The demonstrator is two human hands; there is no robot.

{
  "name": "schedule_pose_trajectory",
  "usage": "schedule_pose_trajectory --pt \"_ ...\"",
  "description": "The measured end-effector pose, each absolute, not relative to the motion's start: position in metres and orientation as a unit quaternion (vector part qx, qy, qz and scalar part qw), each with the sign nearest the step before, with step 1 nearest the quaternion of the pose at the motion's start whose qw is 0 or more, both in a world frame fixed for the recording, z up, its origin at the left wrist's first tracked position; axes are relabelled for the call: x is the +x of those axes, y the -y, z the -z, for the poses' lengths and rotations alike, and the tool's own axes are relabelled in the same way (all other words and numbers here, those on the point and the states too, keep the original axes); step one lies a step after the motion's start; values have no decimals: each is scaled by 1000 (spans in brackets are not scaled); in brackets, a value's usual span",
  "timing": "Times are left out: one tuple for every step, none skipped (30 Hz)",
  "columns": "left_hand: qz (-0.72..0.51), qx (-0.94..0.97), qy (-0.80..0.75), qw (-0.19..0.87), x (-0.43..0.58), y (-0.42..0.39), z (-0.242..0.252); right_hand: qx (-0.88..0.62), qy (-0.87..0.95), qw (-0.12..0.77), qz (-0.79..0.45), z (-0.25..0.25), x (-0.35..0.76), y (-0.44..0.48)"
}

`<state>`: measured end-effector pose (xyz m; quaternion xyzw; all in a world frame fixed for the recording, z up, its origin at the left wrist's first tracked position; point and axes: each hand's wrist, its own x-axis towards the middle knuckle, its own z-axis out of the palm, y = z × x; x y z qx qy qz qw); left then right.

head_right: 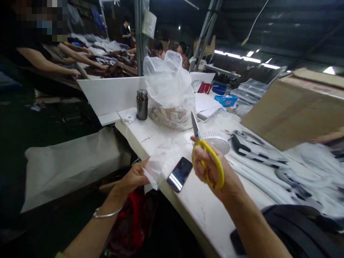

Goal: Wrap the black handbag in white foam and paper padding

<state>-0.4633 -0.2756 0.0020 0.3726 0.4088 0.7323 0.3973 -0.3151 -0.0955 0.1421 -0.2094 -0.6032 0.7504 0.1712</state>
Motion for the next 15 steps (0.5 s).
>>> schedule_pose_trajectory --pt "-734 365 -399 411 -465 280 0 -234 605 153 -745 -131 -309 109" --pt "-738 352 -385 427 -466 285 2 -263 605 137 -739 -120 -305 122" --pt "-746 335 -367 443 -467 290 4 -291 606 122 -731 -110 -303 133" --pt "-757 311 -347 458 -467 294 6 -312 606 109 -723 -102 -303 142" --pt "-773 277 -328 466 -467 298 8 -325 609 99 -717 -95 -305 148" --pt "-790 232 -314 472 -468 302 9 -329 612 95 -713 -89 -306 151" --pt "-804 181 -304 478 -468 306 10 -324 618 94 -710 -84 -307 153" --pt "-814 128 -298 482 -469 310 11 -312 624 92 -710 -80 -306 154" --pt "-818 79 -297 487 -469 315 12 -297 630 88 -712 -75 -302 154" --pt "-817 40 -297 492 -470 320 12 -278 632 74 -719 -69 -297 155" --pt "-814 16 -300 498 -471 325 13 -255 630 49 -732 -62 -290 158" --pt "-809 7 -304 503 -472 331 13 -231 623 15 -747 -53 -281 161" --pt "-805 11 -312 505 -472 337 13 -206 610 -26 -765 -42 -272 167" --pt "-799 23 -325 505 -472 343 13 -183 590 -66 -784 -30 -264 173" --pt "-791 41 -342 505 -472 349 12 -160 567 -108 -801 -17 -256 181"
